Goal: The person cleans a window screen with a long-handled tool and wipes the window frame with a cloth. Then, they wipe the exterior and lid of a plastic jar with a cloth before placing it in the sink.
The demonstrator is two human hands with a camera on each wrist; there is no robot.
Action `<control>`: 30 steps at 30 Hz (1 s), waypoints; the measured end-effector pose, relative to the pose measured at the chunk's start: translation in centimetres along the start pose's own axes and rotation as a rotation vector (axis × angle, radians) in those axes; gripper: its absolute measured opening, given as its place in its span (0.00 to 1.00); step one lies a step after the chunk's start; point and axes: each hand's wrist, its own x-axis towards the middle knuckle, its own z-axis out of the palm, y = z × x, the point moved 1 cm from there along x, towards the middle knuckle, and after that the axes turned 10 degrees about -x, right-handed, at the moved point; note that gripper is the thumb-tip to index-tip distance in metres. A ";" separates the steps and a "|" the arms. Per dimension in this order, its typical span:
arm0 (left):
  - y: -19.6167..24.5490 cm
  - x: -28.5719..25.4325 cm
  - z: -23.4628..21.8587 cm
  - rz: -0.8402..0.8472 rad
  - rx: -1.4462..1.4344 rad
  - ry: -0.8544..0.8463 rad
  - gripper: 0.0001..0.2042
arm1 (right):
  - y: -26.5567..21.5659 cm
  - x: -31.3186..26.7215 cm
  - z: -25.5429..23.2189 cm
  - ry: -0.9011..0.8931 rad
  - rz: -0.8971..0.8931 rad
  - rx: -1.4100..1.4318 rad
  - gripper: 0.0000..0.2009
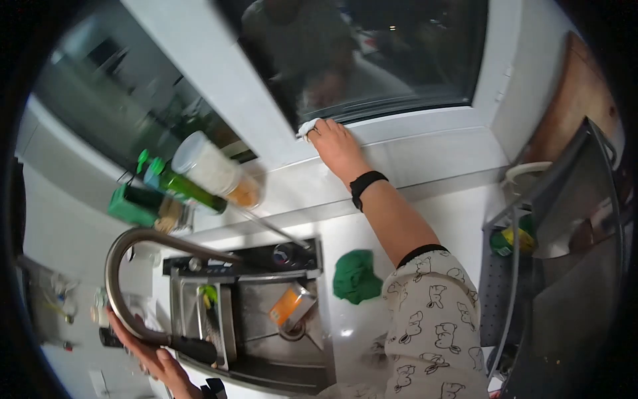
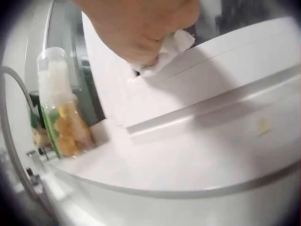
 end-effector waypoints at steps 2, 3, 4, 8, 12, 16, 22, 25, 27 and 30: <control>-0.1 0.8 0.9 0.074 -0.084 0.088 0.30 | 3.3 -0.8 -1.8 -0.076 -0.020 -0.123 0.09; -0.2 0.8 0.9 0.040 0.038 0.067 0.31 | 5.4 -1.5 -1.8 -0.028 -0.029 -0.159 0.09; -0.6 0.7 0.6 0.007 0.166 0.047 0.33 | 7.3 -2.2 -2.4 -0.030 -0.028 -0.167 0.09; -0.7 1.0 0.6 0.128 0.377 0.033 0.29 | 14.5 -4.9 -4.9 0.078 0.140 -0.310 0.11; -0.8 0.5 1.2 0.111 0.330 0.095 0.29 | 23.1 -8.3 -9.9 0.078 0.403 -0.679 0.11; 0.1 0.5 2.0 0.095 0.348 0.119 0.30 | 24.8 -8.5 -11.6 -0.121 0.463 -0.741 0.13; 0.2 1.0 2.0 0.136 0.338 0.126 0.30 | 24.9 -7.3 -9.7 0.141 0.753 -0.276 0.14; -0.2 1.1 1.5 0.106 0.327 0.121 0.28 | 24.6 -6.1 -10.2 0.000 1.043 -0.009 0.19; -0.2 1.1 1.3 0.105 0.382 0.084 0.26 | 24.4 -5.7 -11.2 0.206 1.027 -0.044 0.19; 0.4 1.3 1.5 0.127 0.331 0.085 0.26 | 22.7 -1.9 -17.0 0.674 0.746 -0.168 0.18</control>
